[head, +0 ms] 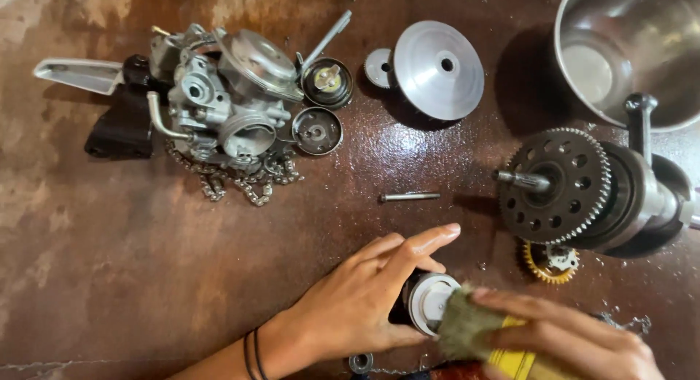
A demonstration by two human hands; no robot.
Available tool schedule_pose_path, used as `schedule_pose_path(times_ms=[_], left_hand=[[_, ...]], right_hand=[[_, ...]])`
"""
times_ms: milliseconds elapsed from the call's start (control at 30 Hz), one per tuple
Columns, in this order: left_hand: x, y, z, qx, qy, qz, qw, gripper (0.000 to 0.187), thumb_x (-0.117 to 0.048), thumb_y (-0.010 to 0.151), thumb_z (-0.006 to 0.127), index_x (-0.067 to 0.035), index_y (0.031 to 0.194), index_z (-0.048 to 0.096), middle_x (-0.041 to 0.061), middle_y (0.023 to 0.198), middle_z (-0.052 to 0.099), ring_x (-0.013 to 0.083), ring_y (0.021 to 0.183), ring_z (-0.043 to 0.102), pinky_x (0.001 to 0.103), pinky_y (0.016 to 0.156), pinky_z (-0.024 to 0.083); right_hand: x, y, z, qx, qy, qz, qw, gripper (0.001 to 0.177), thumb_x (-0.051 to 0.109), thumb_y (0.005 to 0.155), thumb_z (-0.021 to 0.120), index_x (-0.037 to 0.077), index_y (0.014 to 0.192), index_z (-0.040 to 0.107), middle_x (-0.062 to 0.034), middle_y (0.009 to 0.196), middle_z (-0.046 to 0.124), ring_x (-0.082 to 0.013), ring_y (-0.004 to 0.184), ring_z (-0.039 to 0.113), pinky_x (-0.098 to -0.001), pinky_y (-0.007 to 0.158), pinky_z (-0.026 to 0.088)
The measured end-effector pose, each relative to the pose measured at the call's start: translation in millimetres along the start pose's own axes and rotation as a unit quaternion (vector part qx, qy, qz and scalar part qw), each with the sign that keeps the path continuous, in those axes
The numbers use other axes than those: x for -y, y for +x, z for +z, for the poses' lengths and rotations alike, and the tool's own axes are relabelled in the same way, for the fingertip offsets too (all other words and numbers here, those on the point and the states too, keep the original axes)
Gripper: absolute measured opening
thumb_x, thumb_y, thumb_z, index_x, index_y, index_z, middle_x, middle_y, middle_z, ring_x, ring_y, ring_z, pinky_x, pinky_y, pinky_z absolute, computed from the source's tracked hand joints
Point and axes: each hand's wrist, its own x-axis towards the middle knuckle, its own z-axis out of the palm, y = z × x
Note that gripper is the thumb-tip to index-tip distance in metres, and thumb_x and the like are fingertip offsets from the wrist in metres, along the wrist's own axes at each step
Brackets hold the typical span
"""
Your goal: The person scrubs a small yellow gear with a brush, then scrubs a cylindrical metal part with the same brush. The person works over a table with various disassembled engine components and a metal bowl nearby.
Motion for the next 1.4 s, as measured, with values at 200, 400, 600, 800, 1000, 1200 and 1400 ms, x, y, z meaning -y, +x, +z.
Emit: schedule_pose_path(times_ms=[200,400,600,800,1000,1200,1400], left_hand=[[-1,1,1,0.018,-0.019,-0.038,0.999,0.106,-0.024,0.077,0.086,-0.005,0.163,0.026,0.009,0.137,0.066,0.0345,0.131,0.062,0.045,0.117,0.045],[-1,0,1,-0.013,-0.010,0.012,1.000,0.094,-0.025,0.078,0.088,-0.003,0.154,0.037,0.011,0.132,0.066,0.0338,0.127,0.063,0.044,0.114,0.048],[1,0,1,0.000,0.012,-0.014,1.000,0.075,-0.018,0.067,0.085,-0.005,0.135,0.057,0.012,0.121,0.067,0.0315,0.118,0.064,0.042,0.106,0.052],[1,3,-1,0.001,-0.004,0.002,1.000,0.064,-0.028,0.076,0.089,-0.002,0.126,0.060,0.012,0.117,0.067,0.0309,0.115,0.064,0.042,0.101,0.052],[0,1,-1,-0.012,-0.005,0.012,1.000,0.061,-0.030,0.078,0.088,-0.003,0.125,0.061,0.010,0.121,0.069,0.0294,0.116,0.065,0.042,0.104,0.053],[-4,1,-5,-0.012,-0.007,0.032,0.999,0.060,-0.034,0.082,0.085,-0.003,0.127,0.062,0.011,0.124,0.068,0.0297,0.118,0.065,0.041,0.107,0.052],[-7,3,-6,0.002,-0.024,-0.008,1.000,0.056,-0.028,0.077,0.080,-0.004,0.124,0.063,0.011,0.118,0.069,0.0284,0.112,0.065,0.040,0.105,0.054]], right_hand=[[20,14,7,-0.062,-0.004,0.030,0.998,0.019,0.031,0.078,0.086,0.018,0.089,0.076,-0.0077,0.131,0.074,-0.0206,0.113,0.077,-0.0344,0.095,0.062],[13,9,5,-0.048,-0.016,0.148,0.988,0.022,0.029,0.070,0.090,0.020,0.089,0.082,-0.0027,0.127,0.075,-0.0169,0.103,0.076,-0.0336,0.093,0.063],[24,17,2,-0.075,0.019,0.061,0.995,0.024,0.021,0.070,0.085,0.012,0.092,0.079,-0.0079,0.125,0.076,-0.0194,0.109,0.079,-0.0343,0.093,0.061],[30,21,4,-0.109,-0.041,0.085,0.990,0.025,0.025,0.074,0.087,0.011,0.090,0.075,-0.0058,0.122,0.077,-0.0172,0.105,0.080,-0.0308,0.090,0.064],[12,-4,-10,-0.043,-0.050,0.122,0.990,0.031,0.027,0.065,0.090,0.015,0.092,0.081,-0.0065,0.121,0.079,-0.0184,0.103,0.080,-0.0352,0.093,0.062],[-8,-15,-23,-0.094,-0.058,0.076,0.991,0.027,0.023,0.071,0.085,0.013,0.094,0.073,-0.0113,0.118,0.077,-0.0213,0.108,0.078,-0.0329,0.090,0.063],[-32,-33,-19,-0.191,-0.015,0.087,0.978,0.022,0.016,0.079,0.079,0.011,0.094,0.063,-0.0191,0.109,0.074,-0.0333,0.123,0.072,-0.0405,0.101,0.064]])
